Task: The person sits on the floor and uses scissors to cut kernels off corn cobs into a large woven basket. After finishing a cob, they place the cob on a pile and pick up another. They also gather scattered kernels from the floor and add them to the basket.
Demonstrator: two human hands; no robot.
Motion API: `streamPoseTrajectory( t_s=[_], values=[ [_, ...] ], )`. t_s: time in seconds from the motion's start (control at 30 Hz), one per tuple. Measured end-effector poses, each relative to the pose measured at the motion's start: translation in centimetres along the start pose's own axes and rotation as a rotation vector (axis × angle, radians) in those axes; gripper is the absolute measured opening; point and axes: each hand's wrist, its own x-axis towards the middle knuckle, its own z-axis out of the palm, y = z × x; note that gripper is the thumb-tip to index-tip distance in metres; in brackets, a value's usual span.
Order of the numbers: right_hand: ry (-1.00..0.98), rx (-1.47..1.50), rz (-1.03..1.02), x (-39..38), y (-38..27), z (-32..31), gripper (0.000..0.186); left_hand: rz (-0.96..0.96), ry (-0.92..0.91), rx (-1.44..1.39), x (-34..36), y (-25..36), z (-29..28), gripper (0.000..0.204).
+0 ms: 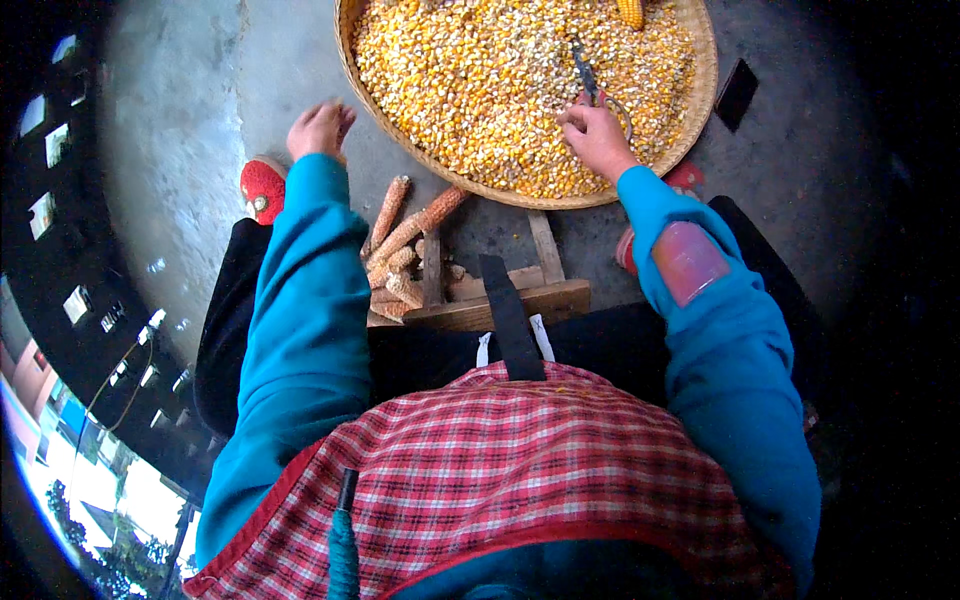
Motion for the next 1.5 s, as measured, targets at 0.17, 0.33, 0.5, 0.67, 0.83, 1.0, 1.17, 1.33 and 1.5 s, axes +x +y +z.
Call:
streamPoseTrajectory(
  t_s=[0.17,0.33,0.5,0.67,0.83,1.0,1.17,1.33,1.5],
  values=[
    [0.013,-0.096,-0.109,-1.0,-0.3,-0.4,0.013,0.303,-0.421,-0.052,-1.7,7.8,5.3,0.028],
    [-0.071,-0.084,-0.033,-2.1,-0.2,-0.2,0.013,0.499,-0.563,0.298,-2.0,16.1,3.9,0.032],
    [-0.215,-0.248,-0.092,-2.0,-1.7,0.4,0.015,0.681,-0.661,0.540,-10.4,23.9,0.9,0.030],
    [-0.433,-0.235,-0.197,-1.8,-4.1,0.6,0.019,0.707,-0.736,0.609,-22.3,20.4,-0.6,0.026],
    [-0.910,-0.033,-0.323,-2.1,-5.4,4.6,0.029,0.651,-1.042,1.004,-25.0,14.5,-1.9,0.032],
    [-1.473,-0.056,-0.245,-4.3,-9.8,4.6,0.051,0.624,-1.243,1.166,-23.7,14.7,0.5,0.037],
    [-1.509,-0.190,-0.322,-10.1,-6.7,8.7,0.049,0.641,-1.339,1.092,-20.2,15.7,2.3,0.035],
    [-1.410,-0.162,-0.146,-12.8,-5.1,10.1,0.042,0.487,-1.364,1.247,-17.5,16.3,4.3,0.035],
    [-1.509,-0.164,0.020,-11.0,-7.4,7.8,0.044,0.282,-1.472,1.361,-16.6,15.8,6.1,0.032]
  ],
)
